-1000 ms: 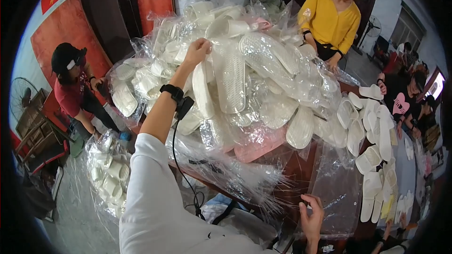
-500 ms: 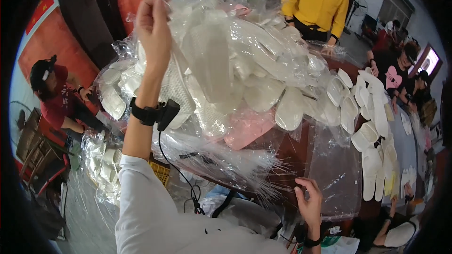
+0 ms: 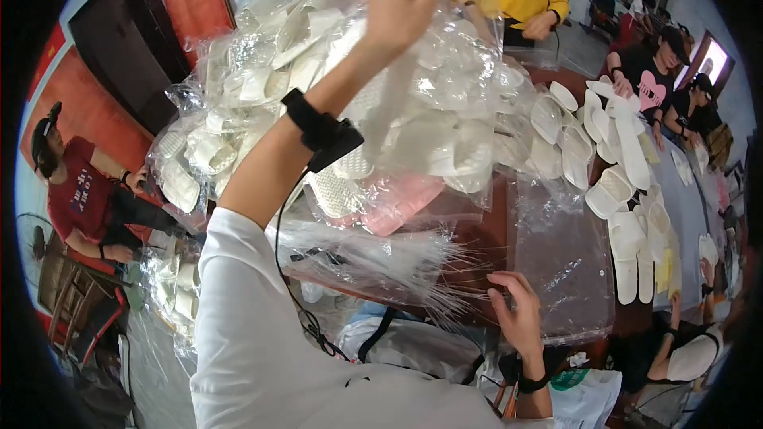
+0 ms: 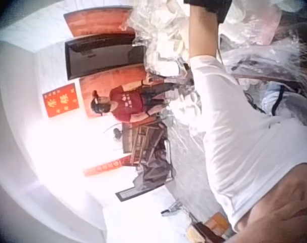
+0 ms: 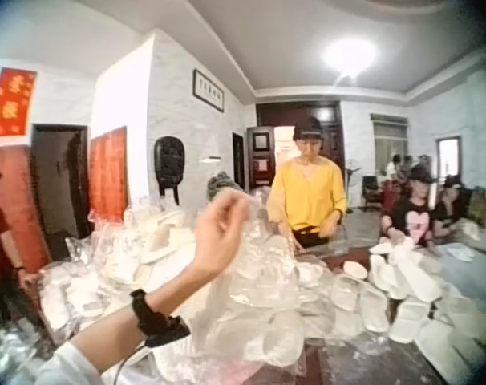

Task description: Pairing and placing various styles of sandals and slippers into plastic bags.

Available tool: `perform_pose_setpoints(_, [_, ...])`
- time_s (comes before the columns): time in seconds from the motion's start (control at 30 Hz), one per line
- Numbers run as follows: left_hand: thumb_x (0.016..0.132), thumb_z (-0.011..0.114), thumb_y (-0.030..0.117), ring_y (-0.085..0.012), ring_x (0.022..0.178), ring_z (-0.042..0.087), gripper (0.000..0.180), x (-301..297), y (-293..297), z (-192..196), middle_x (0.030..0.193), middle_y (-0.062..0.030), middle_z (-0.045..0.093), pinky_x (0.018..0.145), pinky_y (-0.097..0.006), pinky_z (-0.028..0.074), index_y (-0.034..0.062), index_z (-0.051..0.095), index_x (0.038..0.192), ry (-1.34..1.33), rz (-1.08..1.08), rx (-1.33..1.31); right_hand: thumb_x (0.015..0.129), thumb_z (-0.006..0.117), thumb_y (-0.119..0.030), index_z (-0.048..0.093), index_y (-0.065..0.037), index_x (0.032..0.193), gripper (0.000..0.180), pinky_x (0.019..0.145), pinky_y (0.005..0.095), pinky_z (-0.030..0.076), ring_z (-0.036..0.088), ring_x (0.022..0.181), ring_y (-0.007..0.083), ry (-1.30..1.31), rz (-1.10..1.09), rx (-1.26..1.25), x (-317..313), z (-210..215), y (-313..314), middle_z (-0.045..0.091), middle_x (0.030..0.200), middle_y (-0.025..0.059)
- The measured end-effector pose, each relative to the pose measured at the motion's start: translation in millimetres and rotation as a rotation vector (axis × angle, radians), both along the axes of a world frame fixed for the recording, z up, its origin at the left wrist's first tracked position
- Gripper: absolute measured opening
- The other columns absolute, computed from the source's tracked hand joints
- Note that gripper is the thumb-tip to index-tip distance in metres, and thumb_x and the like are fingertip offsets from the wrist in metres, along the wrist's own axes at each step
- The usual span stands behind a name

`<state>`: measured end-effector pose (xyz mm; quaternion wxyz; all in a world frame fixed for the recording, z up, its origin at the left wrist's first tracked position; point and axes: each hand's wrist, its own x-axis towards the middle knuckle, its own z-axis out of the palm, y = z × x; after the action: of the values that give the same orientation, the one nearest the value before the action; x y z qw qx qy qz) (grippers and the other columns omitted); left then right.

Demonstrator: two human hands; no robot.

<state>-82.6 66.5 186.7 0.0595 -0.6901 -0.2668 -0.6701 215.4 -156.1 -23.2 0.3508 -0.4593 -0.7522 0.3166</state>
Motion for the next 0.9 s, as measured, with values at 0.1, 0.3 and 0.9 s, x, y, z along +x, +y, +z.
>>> perform_pose_setpoints(0.1, [0.095, 0.054, 0.011, -0.0202, 0.063, 0.059, 0.011, 35, 5, -8, 0.07, -0.0099, 0.06, 0.059, -0.032, 0.045, 0.0017, 0.059, 0.094, 0.1, 0.101, -0.105, 0.085, 0.064, -0.001, 0.062, -0.002, 0.11, 0.025, 0.083, 0.0368, 0.049, 0.062, 0.097, 0.034, 0.006, -0.002, -0.034, -2, 3, 5, 0.062, 0.108, 0.0162])
perform_pose_setpoints(0.3, [0.093, 0.056, 0.01, -0.0188, 0.058, 0.056, 0.01, 63, 3, 14, 0.065, -0.0113, 0.056, 0.054, -0.032, 0.042, 0.0009, 0.059, 0.092, 0.071, 0.131, -0.1, 0.083, 0.066, 0.0, 0.063, -0.004, 0.111, 0.029, 0.078, 0.0299, 0.047, 0.061, 0.092, 0.0248, 0.015, -0.007, 0.03, -5, 1, 15, 0.063, 0.108, 0.0121])
perform_pose_setpoints(0.9, [0.099, 0.052, 0.022, -0.0049, 0.07, 0.046, 0.019, 25, -90, 70, 0.08, 0.0049, 0.056, 0.066, -0.02, 0.037, 0.0064, 0.064, 0.097, -0.222, -0.033, -0.17, 0.087, 0.066, -0.011, 0.055, -0.006, 0.124, 0.04, 0.091, 0.0336, 0.046, 0.054, 0.112, 0.0311, -0.02, -0.042, -0.007, 18, -38, 6, 0.052, 0.122, 0.0174])
